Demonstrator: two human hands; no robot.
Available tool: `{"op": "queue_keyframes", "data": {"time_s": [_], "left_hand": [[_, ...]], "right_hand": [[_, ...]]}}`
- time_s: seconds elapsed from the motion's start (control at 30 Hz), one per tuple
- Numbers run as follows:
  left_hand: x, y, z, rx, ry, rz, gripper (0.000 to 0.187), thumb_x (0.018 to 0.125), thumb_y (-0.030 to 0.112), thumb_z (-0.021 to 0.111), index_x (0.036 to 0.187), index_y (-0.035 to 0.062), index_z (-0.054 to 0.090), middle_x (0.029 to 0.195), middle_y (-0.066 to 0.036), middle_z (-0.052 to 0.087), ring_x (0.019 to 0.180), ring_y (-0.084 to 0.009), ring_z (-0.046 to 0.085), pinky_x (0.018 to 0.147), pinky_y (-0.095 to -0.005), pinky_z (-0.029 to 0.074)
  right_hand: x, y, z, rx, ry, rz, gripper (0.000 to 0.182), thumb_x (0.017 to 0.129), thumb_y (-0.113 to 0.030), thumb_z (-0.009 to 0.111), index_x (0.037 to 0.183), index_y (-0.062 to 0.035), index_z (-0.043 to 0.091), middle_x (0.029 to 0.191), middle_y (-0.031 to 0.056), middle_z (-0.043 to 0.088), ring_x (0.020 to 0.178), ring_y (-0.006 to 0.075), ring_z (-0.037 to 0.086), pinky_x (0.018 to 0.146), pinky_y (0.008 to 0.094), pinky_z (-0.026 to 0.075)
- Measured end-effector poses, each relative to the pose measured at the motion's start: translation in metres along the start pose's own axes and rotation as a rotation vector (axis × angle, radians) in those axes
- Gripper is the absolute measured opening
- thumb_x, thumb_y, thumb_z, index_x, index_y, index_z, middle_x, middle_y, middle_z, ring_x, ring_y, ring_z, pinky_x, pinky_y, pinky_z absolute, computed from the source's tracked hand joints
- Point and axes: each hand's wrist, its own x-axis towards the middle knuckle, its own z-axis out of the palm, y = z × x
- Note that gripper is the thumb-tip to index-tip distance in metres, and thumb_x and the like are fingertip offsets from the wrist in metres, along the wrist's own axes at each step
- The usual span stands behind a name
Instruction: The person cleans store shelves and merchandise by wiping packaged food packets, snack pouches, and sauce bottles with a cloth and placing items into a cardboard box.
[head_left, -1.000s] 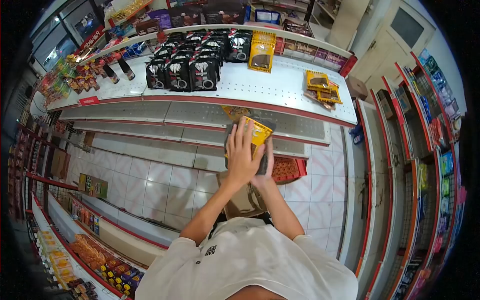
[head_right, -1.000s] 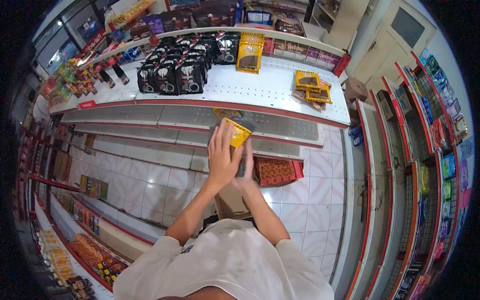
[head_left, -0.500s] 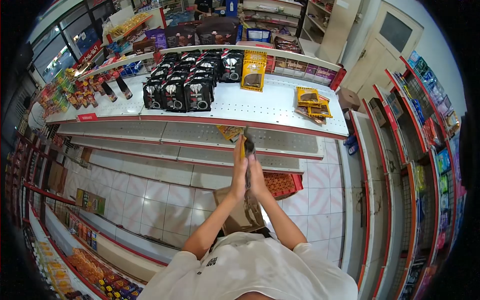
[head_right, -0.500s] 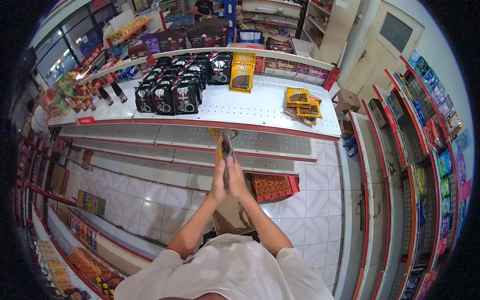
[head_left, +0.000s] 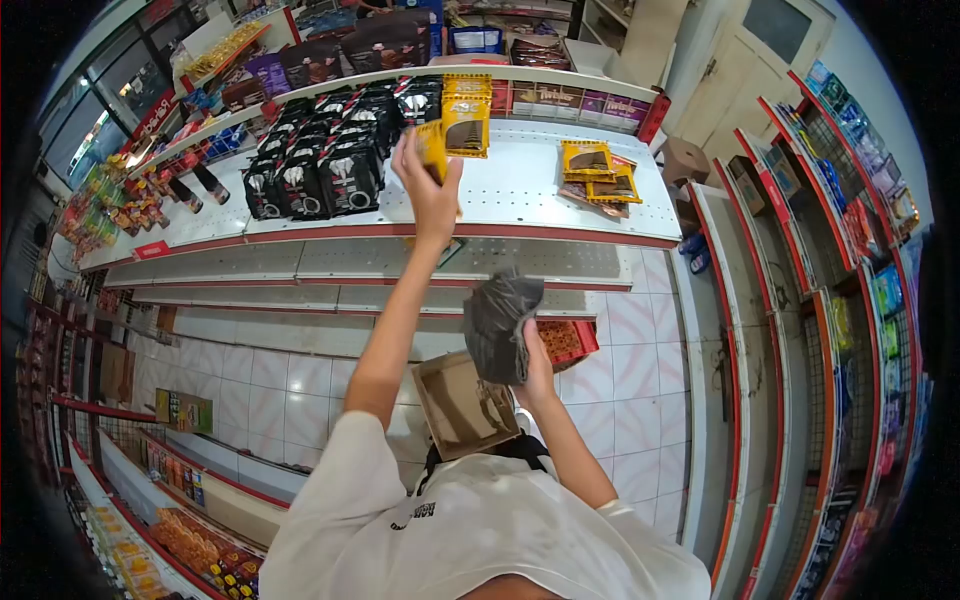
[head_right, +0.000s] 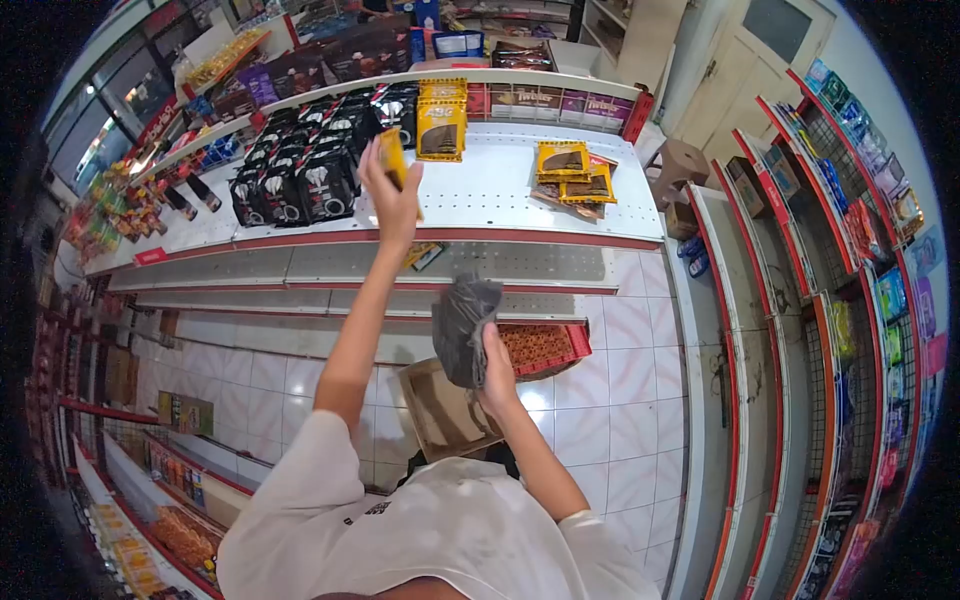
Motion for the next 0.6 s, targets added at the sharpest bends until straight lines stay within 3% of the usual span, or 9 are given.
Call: {"op": "queue_keyframes", "data": {"time_s": [0.1, 0.13, 0.2, 0.3, 0.33, 0.6], "left_hand": [[0.029, -0.028, 0.051, 0.239, 0.002, 0.138, 0.074, 0.078, 0.025, 0.071, 0.136, 0.0045, 0.029, 0.137, -0.018, 0.026, 0.123, -0.039, 0.032, 0.103, -0.045, 0.03], [0.034, -0.035, 0.064, 0.236, 0.0, 0.139, 0.074, 0.078, 0.025, 0.071, 0.136, 0.0045, 0.029, 0.137, -0.018, 0.026, 0.123, -0.039, 0.032, 0.103, -0.045, 0.03], [0.039, -0.051, 0.09, 0.438, -0.123, 0.043, 0.077, 0.077, 0.027, 0.071, 0.137, 0.0078, 0.028, 0.138, -0.021, 0.021, 0.124, -0.0441, 0.029, 0.101, -0.0545, 0.029], [0.038, -0.102, 0.12, 0.613, -0.146, 0.144, 0.077, 0.078, 0.032, 0.07, 0.137, 0.0102, 0.027, 0.141, -0.022, 0.019, 0.123, -0.0484, 0.028, 0.099, -0.0586, 0.029], [0.038, -0.107, 0.123, 0.684, -0.149, 0.182, 0.074, 0.083, 0.038, 0.065, 0.139, 0.0106, 0.025, 0.144, -0.022, 0.016, 0.125, -0.0532, 0.025, 0.1, -0.0618, 0.026], [0.041, -0.11, 0.138, 0.828, -0.187, 0.144, 0.065, 0.091, 0.043, 0.05, 0.141, 0.0108, 0.024, 0.149, -0.022, 0.011, 0.129, -0.0552, 0.019, 0.104, -0.0646, 0.019]], "right_hand": [[-0.011, -0.004, -0.033, 0.033, 0.029, 0.001, 0.056, 0.097, -0.044, 0.041, 0.134, -0.0024, 0.042, 0.131, 0.0099, 0.051, 0.118, 0.0214, 0.051, 0.101, 0.0358, 0.039], [-0.015, -0.005, -0.045, 0.035, 0.075, 0.002, 0.056, 0.097, -0.044, 0.041, 0.135, -0.0024, 0.041, 0.132, 0.0098, 0.05, 0.118, 0.0216, 0.05, 0.102, 0.0358, 0.039], [-0.02, -0.006, -0.065, 0.038, 0.123, -0.002, 0.056, 0.098, -0.045, 0.04, 0.135, -0.0024, 0.041, 0.132, 0.0097, 0.05, 0.119, 0.0218, 0.05, 0.102, 0.0357, 0.038], [-0.025, -0.011, -0.093, 0.016, 0.218, 0.005, 0.057, 0.098, -0.045, 0.039, 0.136, -0.0019, 0.039, 0.134, 0.0099, 0.049, 0.12, 0.0222, 0.049, 0.103, 0.0355, 0.037], [-0.026, -0.012, -0.101, 0.023, 0.241, -0.005, 0.056, 0.097, -0.044, 0.041, 0.133, -0.001, 0.043, 0.129, 0.0101, 0.052, 0.116, 0.0215, 0.052, 0.1, 0.035, 0.039], [-0.01, -0.033, -0.129, 0.007, 0.242, 0.0, 0.056, 0.098, -0.045, 0.041, 0.132, -0.0002, 0.043, 0.128, 0.0103, 0.053, 0.115, 0.0204, 0.052, 0.1, 0.0334, 0.04]]}}
